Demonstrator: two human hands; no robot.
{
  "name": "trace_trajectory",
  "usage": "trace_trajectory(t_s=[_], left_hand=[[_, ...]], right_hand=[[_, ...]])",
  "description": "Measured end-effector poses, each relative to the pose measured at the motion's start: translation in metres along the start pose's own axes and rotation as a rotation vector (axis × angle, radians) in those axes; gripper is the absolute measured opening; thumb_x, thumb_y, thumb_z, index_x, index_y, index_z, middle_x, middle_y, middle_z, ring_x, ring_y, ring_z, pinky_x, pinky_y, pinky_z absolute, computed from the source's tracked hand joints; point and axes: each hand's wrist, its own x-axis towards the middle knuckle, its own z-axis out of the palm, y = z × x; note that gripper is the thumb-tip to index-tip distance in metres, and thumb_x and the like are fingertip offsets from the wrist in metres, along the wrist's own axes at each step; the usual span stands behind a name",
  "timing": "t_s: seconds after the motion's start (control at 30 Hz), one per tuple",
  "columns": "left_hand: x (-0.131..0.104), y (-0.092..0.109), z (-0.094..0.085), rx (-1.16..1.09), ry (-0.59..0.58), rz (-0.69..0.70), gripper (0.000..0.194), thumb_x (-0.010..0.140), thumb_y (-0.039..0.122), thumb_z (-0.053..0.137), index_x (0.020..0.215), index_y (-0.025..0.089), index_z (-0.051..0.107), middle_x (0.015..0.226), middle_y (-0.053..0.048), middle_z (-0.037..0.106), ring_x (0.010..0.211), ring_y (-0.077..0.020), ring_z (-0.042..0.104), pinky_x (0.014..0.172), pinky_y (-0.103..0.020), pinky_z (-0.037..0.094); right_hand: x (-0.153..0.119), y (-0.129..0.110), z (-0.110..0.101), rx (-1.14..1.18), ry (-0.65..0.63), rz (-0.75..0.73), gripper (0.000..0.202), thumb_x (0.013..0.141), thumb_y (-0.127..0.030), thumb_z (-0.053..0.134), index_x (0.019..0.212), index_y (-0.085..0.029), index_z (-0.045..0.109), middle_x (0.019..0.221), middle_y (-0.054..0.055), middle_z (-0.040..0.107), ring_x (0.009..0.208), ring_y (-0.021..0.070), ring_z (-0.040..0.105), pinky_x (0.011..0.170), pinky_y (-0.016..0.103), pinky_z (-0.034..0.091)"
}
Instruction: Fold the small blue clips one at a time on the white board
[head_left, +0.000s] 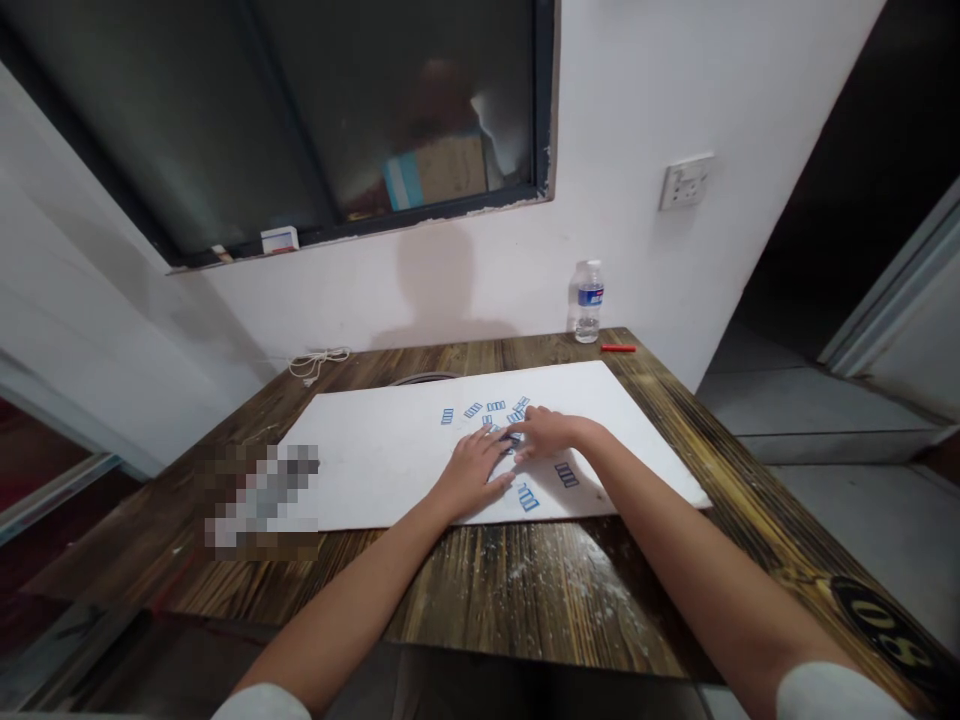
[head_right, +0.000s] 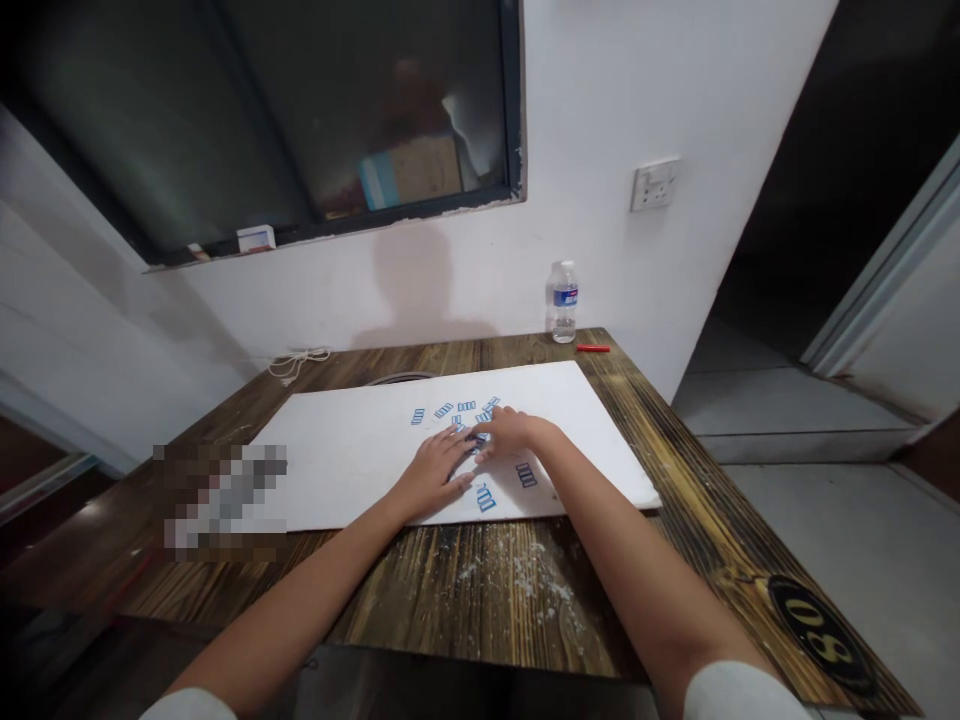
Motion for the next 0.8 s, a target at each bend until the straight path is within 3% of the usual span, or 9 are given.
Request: trace_trajectory(t_s=[0.2,0.4,0.53,0.63,0.73,0.8], left_hand=[[0.000,0.000,0.000,0.015,-0.056,-0.027,0.049,0.093,0.049,0.045,0.137,0.029,0.050,0.148,-0.006,0.043,0.139,-0.0305,0.033,0.110,-0.055,0.026],[0.000,-0.001,0.000,0.047,0.010,-0.056,0.039,0.093,0.041,0.048,0.128,0.028,0.060,0.140,-0.003,0.053,0.133,-0.0294,0.042,0.106,-0.052,0.034],[0.001,-0.003,0.002,0.071,0.069,-0.068,0.031,0.092,0.033,0.051,0.119,0.029,0.066,0.133,-0.001,0.059,0.128,-0.0268,0.047,0.103,-0.048,0.038],[0.001,-0.004,0.002,0.055,0.096,-0.054,0.028,0.090,0.031,0.053,0.113,0.027,0.069,0.130,-0.002,0.062,0.125,-0.0254,0.049,0.103,-0.047,0.039],[0.001,-0.004,0.002,0.031,0.114,-0.062,0.027,0.089,0.031,0.054,0.111,0.025,0.069,0.129,-0.004,0.062,0.125,-0.0247,0.049,0.104,-0.046,0.038],[0.001,-0.003,0.002,0.020,0.096,-0.056,0.032,0.089,0.033,0.054,0.118,0.024,0.065,0.135,-0.005,0.058,0.129,-0.0245,0.046,0.107,-0.045,0.036]], right_hand=[[-0.005,0.005,-0.010,0.041,0.040,0.018,0.044,0.075,-0.054,0.069,0.116,-0.040,0.068,0.114,0.010,0.058,0.115,0.0333,0.051,0.094,0.045,0.043],[-0.011,0.015,-0.016,0.090,-0.015,0.051,0.032,0.072,-0.056,0.070,0.099,-0.038,0.076,0.104,0.006,0.068,0.110,0.0300,0.055,0.086,0.038,0.046],[-0.015,0.018,-0.025,0.116,-0.049,0.008,0.035,0.078,-0.052,0.066,0.103,-0.030,0.076,0.098,0.007,0.072,0.102,0.0263,0.060,0.085,0.033,0.046],[-0.016,0.019,-0.029,0.084,0.052,-0.026,0.032,0.087,-0.041,0.058,0.113,-0.029,0.072,0.110,0.008,0.069,0.103,0.0245,0.060,0.089,0.033,0.044],[-0.014,0.021,-0.026,-0.002,0.146,0.066,0.038,0.090,-0.036,0.053,0.126,-0.031,0.063,0.119,0.011,0.063,0.110,0.0282,0.056,0.091,0.037,0.043],[-0.011,0.022,-0.020,-0.035,0.145,0.121,0.042,0.091,-0.036,0.051,0.133,-0.034,0.057,0.120,0.012,0.060,0.112,0.0306,0.053,0.090,0.039,0.043]])
